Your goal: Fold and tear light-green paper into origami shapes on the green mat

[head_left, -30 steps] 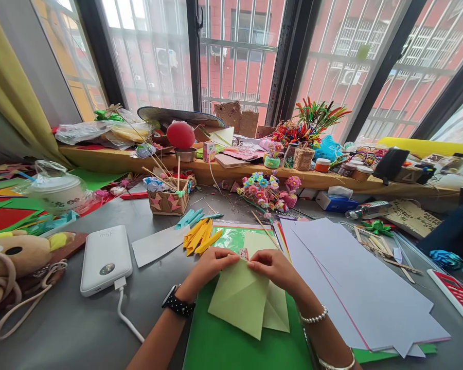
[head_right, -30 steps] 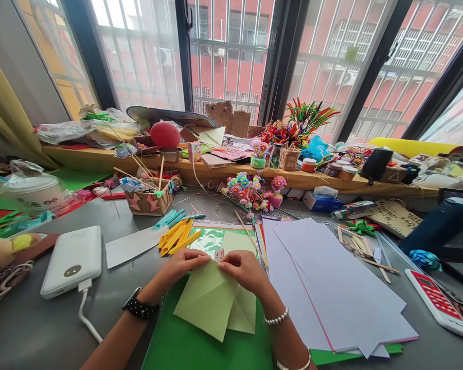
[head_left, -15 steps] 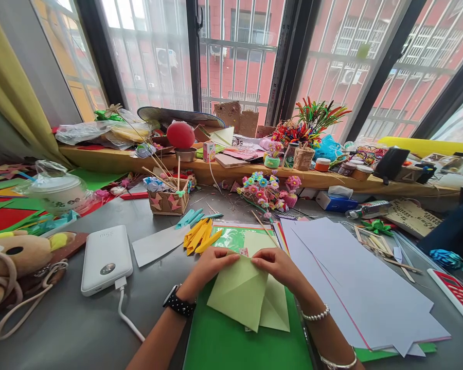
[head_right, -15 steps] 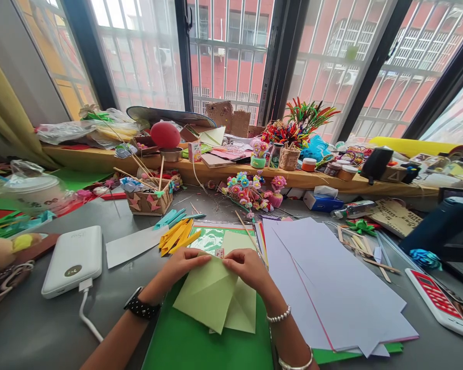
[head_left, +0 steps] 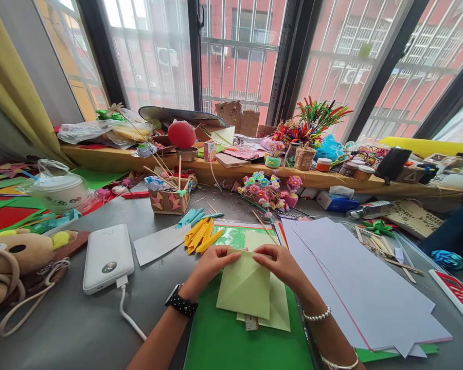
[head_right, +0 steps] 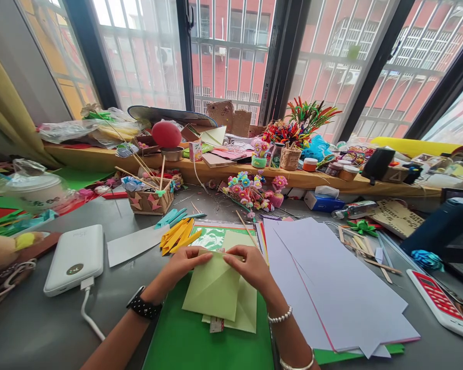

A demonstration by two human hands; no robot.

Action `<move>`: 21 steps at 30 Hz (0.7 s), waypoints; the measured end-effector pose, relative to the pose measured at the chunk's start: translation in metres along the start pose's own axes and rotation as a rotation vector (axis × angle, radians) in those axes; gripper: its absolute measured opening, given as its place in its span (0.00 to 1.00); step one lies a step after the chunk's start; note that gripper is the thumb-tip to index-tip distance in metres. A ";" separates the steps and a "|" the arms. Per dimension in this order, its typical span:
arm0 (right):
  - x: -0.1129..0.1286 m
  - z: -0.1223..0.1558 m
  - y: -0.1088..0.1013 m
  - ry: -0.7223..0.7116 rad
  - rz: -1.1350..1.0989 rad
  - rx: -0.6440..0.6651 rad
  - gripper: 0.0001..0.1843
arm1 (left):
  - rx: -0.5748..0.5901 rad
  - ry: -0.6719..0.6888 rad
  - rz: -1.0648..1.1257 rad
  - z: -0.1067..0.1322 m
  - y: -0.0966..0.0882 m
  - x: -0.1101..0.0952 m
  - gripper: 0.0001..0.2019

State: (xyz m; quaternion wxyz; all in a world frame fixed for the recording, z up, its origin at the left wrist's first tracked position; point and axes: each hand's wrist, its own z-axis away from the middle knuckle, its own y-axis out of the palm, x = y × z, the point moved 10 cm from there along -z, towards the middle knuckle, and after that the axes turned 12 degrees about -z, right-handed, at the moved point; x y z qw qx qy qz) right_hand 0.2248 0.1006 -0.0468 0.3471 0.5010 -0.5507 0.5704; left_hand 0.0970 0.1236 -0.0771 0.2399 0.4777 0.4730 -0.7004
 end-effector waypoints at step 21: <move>-0.001 0.002 -0.002 0.030 0.120 0.062 0.13 | -0.013 0.043 -0.055 0.000 -0.010 -0.005 0.16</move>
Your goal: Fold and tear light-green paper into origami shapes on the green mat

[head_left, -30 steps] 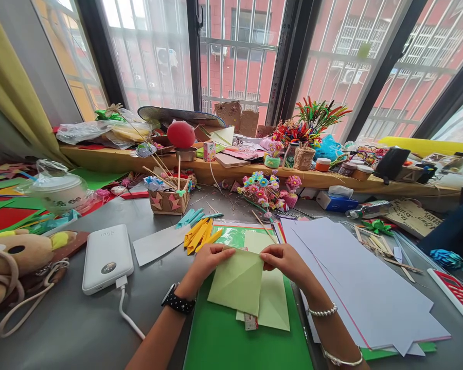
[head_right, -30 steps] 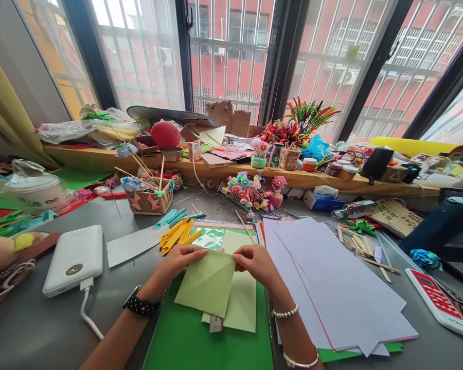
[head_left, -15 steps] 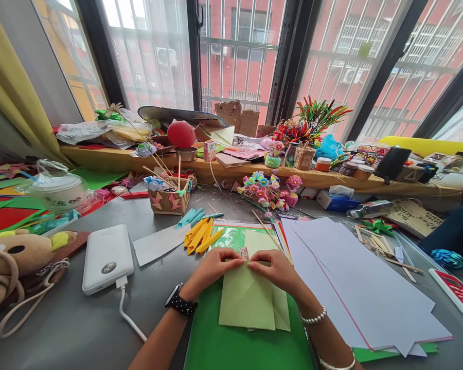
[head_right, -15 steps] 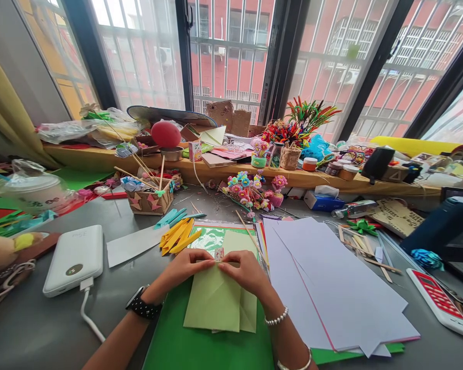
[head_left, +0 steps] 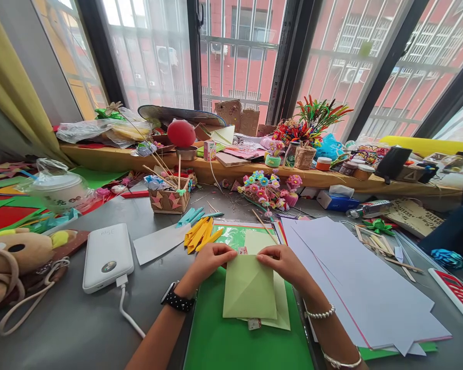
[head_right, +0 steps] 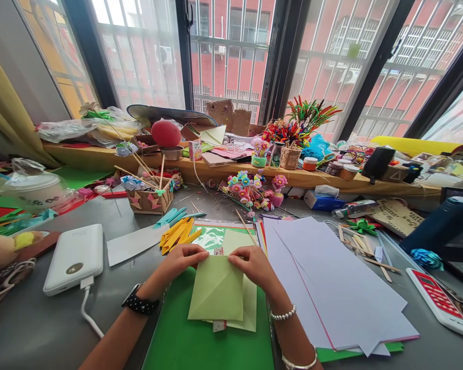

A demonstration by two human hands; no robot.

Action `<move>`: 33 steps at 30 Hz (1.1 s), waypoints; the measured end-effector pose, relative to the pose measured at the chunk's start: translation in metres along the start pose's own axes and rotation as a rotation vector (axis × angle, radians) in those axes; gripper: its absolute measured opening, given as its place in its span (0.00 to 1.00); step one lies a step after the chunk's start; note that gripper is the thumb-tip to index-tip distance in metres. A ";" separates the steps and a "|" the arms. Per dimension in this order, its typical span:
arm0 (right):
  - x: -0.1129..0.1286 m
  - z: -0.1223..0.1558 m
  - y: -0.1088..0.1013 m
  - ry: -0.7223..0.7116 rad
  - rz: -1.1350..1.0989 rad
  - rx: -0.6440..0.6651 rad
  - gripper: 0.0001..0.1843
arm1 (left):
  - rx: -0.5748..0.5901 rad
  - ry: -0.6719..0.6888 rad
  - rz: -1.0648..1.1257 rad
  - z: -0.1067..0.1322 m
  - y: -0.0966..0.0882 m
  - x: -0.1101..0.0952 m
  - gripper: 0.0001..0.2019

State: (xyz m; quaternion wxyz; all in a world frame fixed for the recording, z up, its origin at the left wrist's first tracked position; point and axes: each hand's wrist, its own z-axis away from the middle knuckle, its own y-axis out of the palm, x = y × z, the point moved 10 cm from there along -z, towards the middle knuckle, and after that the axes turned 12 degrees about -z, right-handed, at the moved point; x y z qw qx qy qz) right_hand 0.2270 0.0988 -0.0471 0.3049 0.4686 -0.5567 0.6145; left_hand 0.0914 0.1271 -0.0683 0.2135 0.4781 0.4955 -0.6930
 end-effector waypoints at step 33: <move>-0.031 0.007 -0.046 0.159 -0.406 -0.269 0.15 | -0.110 0.067 -0.110 0.004 -0.014 -0.010 0.15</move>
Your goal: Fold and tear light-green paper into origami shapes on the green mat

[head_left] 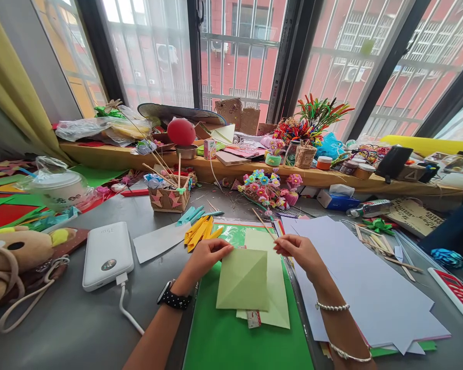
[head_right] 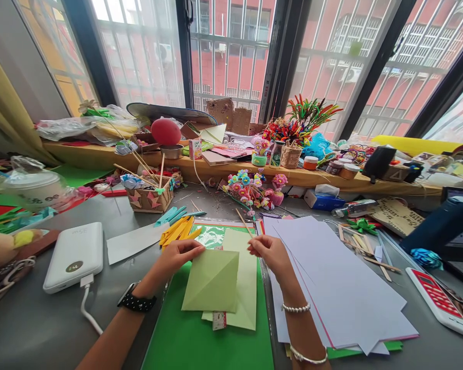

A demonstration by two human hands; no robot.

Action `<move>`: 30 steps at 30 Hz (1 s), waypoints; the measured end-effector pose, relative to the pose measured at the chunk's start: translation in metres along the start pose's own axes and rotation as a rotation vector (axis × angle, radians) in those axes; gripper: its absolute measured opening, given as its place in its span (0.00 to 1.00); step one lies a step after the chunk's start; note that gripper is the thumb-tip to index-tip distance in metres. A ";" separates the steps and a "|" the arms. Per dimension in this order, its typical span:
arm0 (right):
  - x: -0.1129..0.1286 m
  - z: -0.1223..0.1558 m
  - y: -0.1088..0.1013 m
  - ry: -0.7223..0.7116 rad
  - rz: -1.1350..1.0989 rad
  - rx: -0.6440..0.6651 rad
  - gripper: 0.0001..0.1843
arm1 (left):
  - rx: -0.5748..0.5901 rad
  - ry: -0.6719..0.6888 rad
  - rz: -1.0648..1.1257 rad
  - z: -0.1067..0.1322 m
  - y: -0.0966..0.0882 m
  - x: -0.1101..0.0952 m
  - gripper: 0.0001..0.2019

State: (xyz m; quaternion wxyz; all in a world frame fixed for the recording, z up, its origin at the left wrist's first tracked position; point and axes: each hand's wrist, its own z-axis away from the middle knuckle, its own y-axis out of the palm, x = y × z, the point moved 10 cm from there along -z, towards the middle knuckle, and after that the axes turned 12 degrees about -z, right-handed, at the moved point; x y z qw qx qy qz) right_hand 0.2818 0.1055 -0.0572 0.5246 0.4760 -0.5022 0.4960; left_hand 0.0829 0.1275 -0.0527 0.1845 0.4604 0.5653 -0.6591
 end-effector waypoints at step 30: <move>0.007 0.008 0.050 -0.123 0.277 0.244 0.11 | -0.012 0.045 -0.056 0.001 0.002 -0.007 0.15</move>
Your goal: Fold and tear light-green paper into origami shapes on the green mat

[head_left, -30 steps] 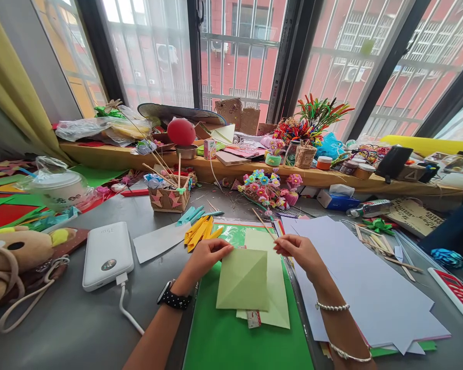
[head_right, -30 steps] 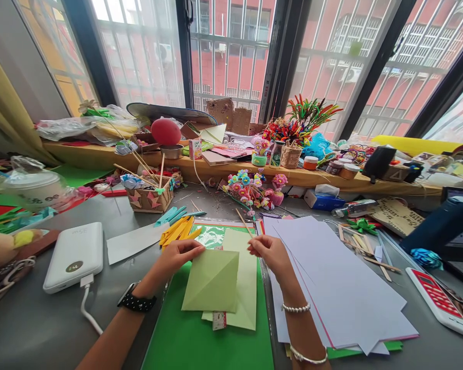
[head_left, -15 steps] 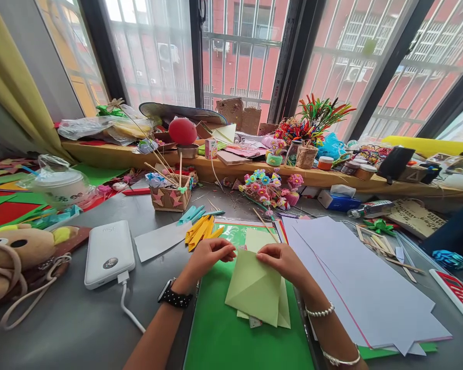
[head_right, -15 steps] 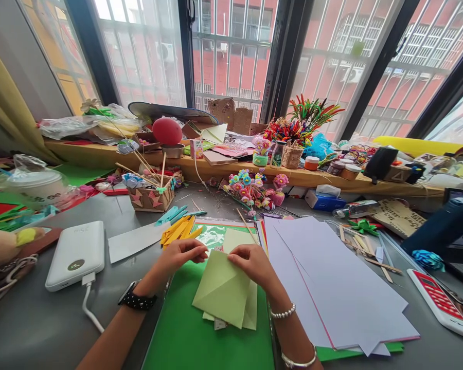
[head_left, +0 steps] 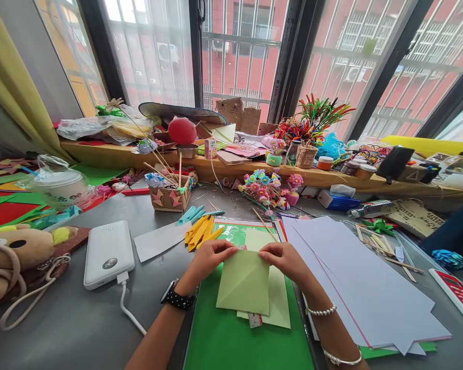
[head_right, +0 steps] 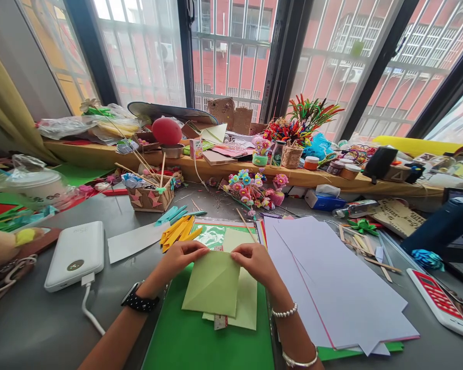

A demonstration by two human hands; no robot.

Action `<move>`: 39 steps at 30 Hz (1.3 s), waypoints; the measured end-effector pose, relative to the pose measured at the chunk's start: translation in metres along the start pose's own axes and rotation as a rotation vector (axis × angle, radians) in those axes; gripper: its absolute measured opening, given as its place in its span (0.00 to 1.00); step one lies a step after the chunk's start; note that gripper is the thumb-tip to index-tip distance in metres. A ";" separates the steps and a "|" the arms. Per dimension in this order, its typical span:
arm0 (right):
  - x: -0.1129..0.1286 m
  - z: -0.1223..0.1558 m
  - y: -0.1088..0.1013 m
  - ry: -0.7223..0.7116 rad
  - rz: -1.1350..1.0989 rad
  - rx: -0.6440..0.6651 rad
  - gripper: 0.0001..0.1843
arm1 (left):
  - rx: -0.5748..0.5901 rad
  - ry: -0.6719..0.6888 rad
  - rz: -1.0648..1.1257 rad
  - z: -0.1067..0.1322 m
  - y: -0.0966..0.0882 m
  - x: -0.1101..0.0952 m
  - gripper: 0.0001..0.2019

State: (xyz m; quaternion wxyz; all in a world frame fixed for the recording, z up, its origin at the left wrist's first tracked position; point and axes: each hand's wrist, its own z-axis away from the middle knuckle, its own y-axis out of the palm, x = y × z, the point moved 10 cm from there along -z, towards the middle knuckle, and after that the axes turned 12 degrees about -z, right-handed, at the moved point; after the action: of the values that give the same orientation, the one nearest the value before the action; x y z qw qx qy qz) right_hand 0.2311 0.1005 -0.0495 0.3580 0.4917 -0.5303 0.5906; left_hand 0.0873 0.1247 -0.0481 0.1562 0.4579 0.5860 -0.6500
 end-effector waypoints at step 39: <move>-0.009 0.001 -0.029 -0.008 -0.192 -0.177 0.17 | 0.015 0.003 -0.014 0.001 0.003 0.000 0.15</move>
State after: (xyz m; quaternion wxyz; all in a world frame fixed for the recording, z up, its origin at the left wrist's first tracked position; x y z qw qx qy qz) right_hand 0.2611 0.1061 -0.0501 0.4529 0.5090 -0.5323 0.5024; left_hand 0.0896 0.1233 -0.0496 0.1475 0.4560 0.5846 -0.6546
